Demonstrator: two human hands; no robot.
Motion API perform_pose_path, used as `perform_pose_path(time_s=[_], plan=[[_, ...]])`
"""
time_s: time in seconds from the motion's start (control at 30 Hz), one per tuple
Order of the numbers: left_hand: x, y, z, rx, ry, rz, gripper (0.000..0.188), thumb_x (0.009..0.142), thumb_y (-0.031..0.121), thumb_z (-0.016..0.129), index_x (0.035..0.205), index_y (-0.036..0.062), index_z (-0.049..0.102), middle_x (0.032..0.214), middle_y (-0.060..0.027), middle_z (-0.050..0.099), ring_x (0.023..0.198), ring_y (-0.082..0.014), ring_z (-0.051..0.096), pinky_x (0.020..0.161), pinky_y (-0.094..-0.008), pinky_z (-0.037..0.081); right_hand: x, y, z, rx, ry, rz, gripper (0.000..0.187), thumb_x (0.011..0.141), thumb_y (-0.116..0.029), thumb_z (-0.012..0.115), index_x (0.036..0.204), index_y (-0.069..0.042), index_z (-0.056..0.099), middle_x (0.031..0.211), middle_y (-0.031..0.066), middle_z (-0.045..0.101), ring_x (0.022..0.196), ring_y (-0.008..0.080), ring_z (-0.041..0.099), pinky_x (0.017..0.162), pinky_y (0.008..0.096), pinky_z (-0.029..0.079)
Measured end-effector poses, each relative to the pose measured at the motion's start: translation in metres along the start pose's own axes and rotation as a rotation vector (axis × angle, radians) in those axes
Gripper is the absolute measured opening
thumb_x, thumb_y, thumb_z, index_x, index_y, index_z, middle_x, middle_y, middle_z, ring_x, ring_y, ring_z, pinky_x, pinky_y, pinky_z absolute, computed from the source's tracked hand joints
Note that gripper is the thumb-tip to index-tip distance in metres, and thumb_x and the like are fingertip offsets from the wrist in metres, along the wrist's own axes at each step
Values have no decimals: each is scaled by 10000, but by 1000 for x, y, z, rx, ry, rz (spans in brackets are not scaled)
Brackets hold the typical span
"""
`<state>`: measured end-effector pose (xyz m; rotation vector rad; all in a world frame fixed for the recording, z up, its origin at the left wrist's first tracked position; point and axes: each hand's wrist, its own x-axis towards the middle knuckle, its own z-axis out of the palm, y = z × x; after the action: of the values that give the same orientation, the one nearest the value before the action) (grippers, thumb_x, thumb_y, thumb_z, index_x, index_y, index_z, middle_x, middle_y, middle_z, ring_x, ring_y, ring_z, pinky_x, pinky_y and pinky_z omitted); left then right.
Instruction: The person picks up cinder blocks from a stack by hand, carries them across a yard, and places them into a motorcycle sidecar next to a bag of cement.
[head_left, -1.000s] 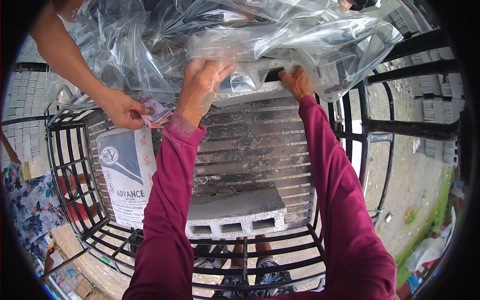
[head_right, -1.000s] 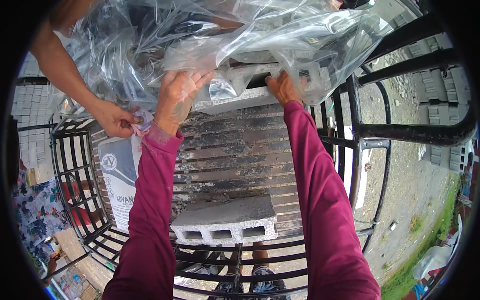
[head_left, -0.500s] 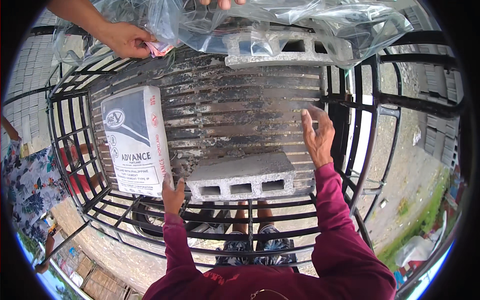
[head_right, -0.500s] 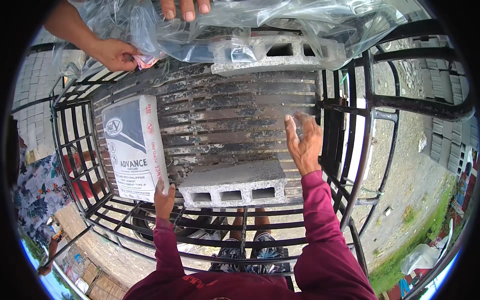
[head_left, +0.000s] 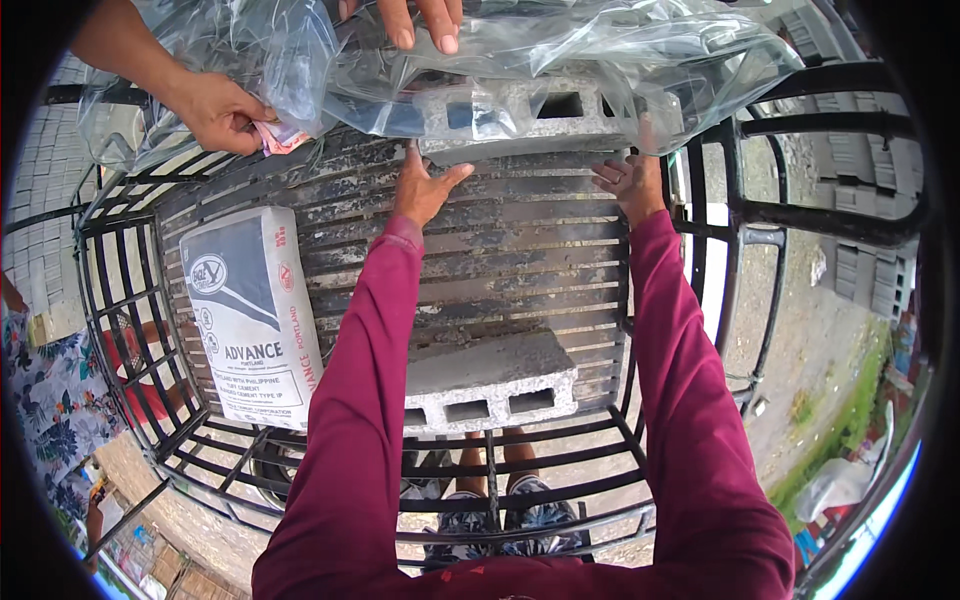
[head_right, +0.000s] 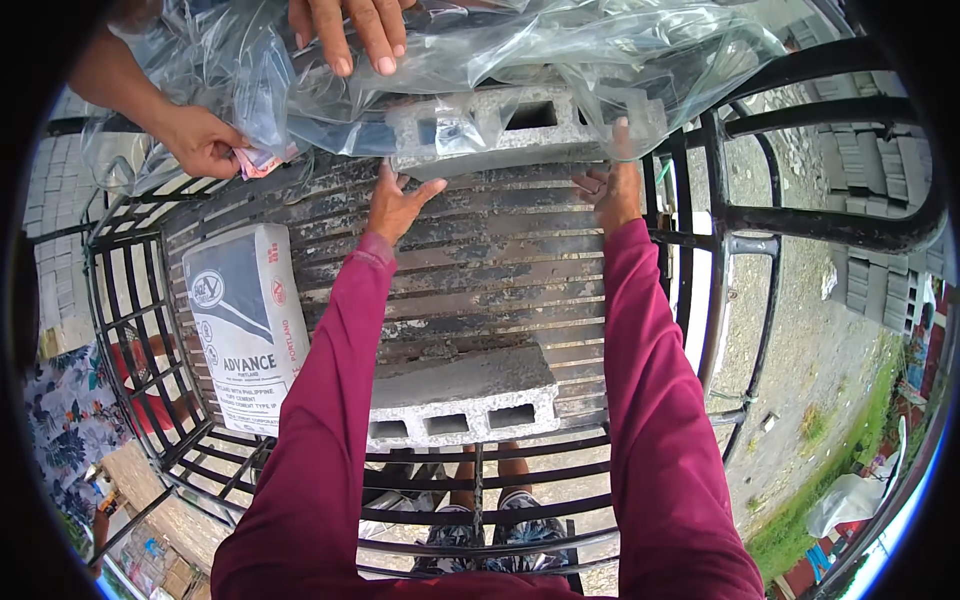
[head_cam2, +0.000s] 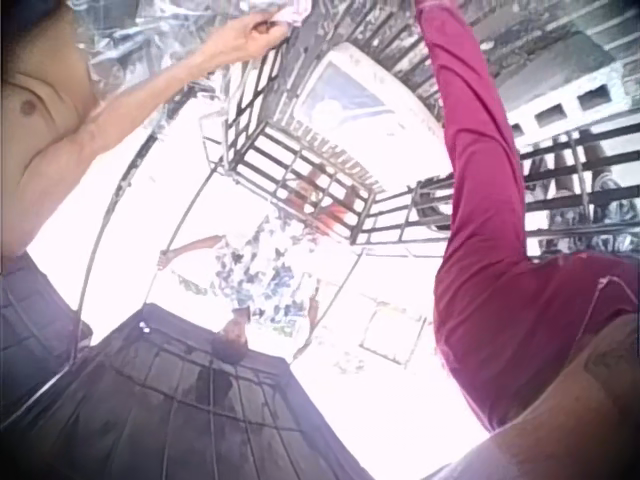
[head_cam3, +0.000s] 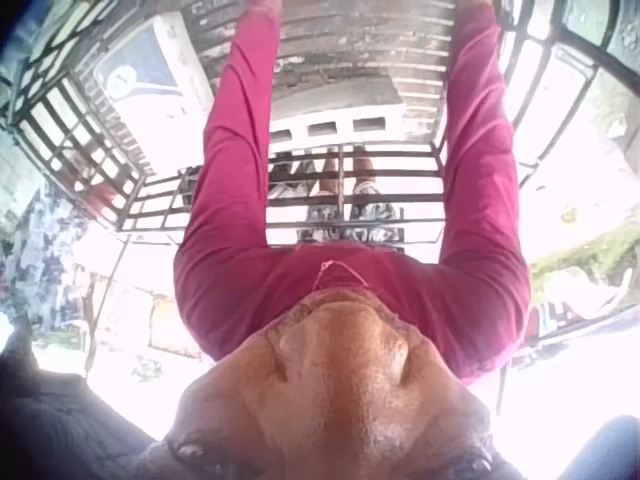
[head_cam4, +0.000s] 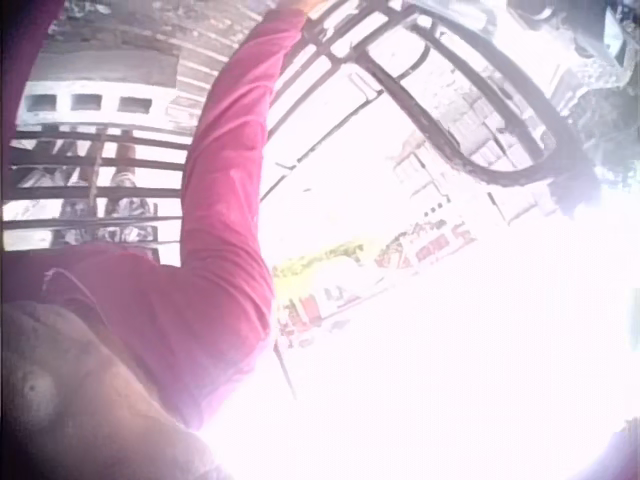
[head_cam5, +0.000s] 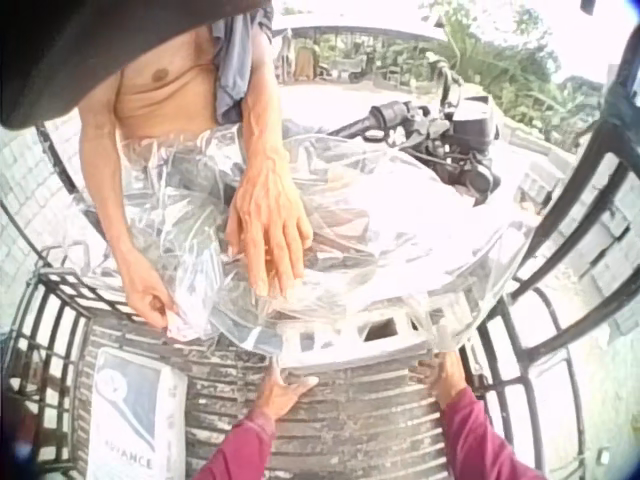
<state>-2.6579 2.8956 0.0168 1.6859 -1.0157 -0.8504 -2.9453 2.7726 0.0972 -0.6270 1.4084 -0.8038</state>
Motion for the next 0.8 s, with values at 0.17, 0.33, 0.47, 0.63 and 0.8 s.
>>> perform_pose_path(time_s=[0.17,0.33,0.47,0.63,0.8], plan=[[22,8,14,8,-68,-44,626,759,113,777,1273,-4,439,1229,-146,550,996,-204,583,876,-315,474,40,-3,-12,-172,-140,-264,596,951,-379,462,1436,-170,186,1411,243,231,1097,497,502,874,606,458],[33,17,11,56,80,41,821,691,359,828,1291,-48,442,1111,-200,622,993,-235,601,864,-332,468,53,5,-11,-47,-61,-275,463,970,-278,429,1365,-107,260,1350,205,293,1055,486,536,822,605,505],[39,3,4,225,18,45,939,714,449,786,1386,-20,329,1258,-260,527,1194,-313,511,967,-373,420,48,1,-4,-209,-99,-335,585,940,-410,480,1356,-55,270,1339,209,323,1061,422,553,836,550,516],[-2,10,-46,342,-205,-116,876,791,428,719,1411,-26,301,1291,-270,505,1206,-347,510,984,-383,419,-1,-9,-23,-457,62,-98,911,794,-619,615,1340,69,375,1224,232,492,1052,320,581,725,384,516],[-174,-25,-174,361,202,-277,578,886,334,623,1255,-89,486,1132,-243,620,1068,-279,613,897,-342,474,-209,69,-24,-760,-191,-126,429,846,-383,675,886,44,678,775,129,684,676,178,666,596,292,505]])
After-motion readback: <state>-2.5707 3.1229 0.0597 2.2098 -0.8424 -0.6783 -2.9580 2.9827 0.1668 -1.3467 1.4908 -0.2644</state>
